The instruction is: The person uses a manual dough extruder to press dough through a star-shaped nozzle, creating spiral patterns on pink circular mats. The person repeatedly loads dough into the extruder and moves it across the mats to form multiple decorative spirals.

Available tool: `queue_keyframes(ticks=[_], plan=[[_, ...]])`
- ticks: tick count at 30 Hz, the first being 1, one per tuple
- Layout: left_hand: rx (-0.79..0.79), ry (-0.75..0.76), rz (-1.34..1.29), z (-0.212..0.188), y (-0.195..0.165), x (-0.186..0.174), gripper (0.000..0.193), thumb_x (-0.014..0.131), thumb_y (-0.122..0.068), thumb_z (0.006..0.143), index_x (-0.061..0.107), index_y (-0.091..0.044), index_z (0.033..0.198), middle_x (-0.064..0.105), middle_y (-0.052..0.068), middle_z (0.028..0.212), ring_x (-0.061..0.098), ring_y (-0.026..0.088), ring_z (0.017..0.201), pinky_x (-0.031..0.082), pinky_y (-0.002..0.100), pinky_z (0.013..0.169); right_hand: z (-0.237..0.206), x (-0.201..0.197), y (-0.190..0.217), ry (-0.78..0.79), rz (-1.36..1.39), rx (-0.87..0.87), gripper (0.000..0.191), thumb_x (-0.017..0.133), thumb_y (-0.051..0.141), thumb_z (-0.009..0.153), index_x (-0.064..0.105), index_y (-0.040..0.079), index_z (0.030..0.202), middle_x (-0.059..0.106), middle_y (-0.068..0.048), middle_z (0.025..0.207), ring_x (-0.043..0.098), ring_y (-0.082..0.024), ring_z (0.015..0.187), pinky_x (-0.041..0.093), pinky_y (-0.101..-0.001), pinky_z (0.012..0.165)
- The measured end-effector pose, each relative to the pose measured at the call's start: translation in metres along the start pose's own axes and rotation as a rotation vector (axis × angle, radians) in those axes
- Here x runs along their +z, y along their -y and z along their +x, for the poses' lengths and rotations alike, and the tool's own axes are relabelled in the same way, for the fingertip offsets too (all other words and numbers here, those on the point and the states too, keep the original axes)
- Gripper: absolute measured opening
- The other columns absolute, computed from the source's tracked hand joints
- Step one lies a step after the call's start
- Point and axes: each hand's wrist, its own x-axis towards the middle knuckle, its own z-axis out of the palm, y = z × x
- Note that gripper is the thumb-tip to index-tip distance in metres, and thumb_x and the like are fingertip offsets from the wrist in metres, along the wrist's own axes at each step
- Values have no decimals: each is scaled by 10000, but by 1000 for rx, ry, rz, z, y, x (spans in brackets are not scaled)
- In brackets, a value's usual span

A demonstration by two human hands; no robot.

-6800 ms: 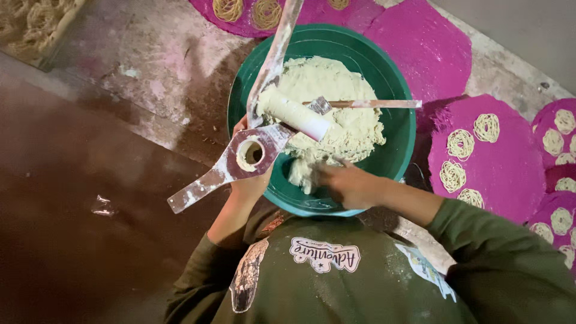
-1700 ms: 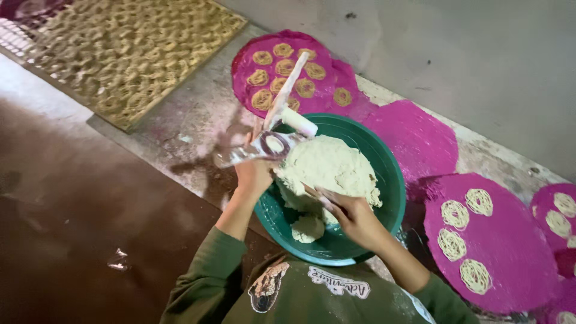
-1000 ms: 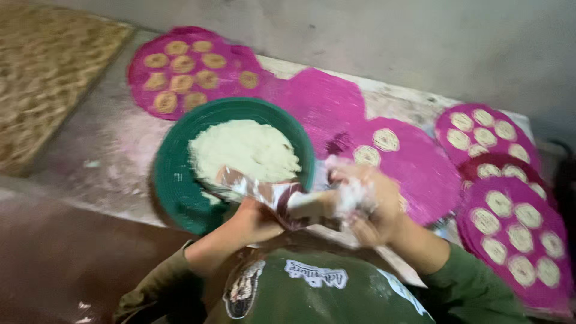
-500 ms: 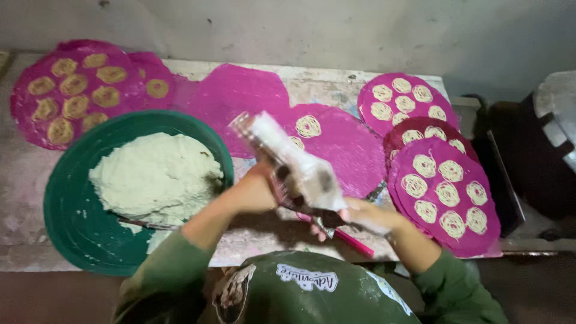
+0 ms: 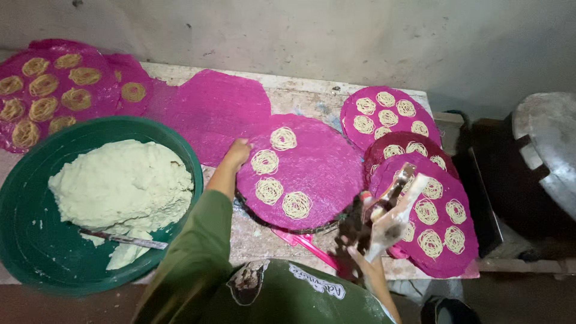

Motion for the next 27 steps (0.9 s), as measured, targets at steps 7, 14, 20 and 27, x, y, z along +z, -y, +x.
queue_keyframes(ticks=[7, 14, 20, 27], plan=[[-164, -141, -59, -95, 65, 5, 442, 503, -243, 1025, 579, -66, 1423, 718, 205, 1279, 677, 320, 1119, 522, 465, 967, 53, 15, 1, -217, 41, 199, 486, 751, 238, 855, 553, 84, 1272, 568, -11, 897, 474, -123, 629, 375, -305, 478], [-584, 6, -525, -161, 130, 14, 670, 627, -199, 1051, 223, -128, 1581, 352, 107, 1581, 393, 280, 1405, 259, 526, 1185, 73, 20, 24, -211, 57, 136, 339, 762, 137, 892, 551, 61, 1146, 499, 22, 807, 406, -82, 537, 298, -262, 430], [-408, 242, -705, -153, 149, 18, 565, 592, -148, 953, 394, -60, 1475, 521, 148, 1517, 520, 322, 1382, 367, 535, 1176, 50, 23, 28, -240, -62, -68, 572, 755, 74, 887, 487, 38, 1392, 546, -3, 1117, 495, -69, 875, 377, -216, 674], [-508, 209, -605, -170, 137, 24, 596, 561, -151, 986, 294, -40, 1506, 429, 143, 1534, 434, 278, 1423, 271, 516, 1221, 30, 13, 29, -177, 26, -123, 637, 726, 50, 927, 471, 6, 1509, 604, -47, 1322, 583, -72, 1046, 469, -193, 810]])
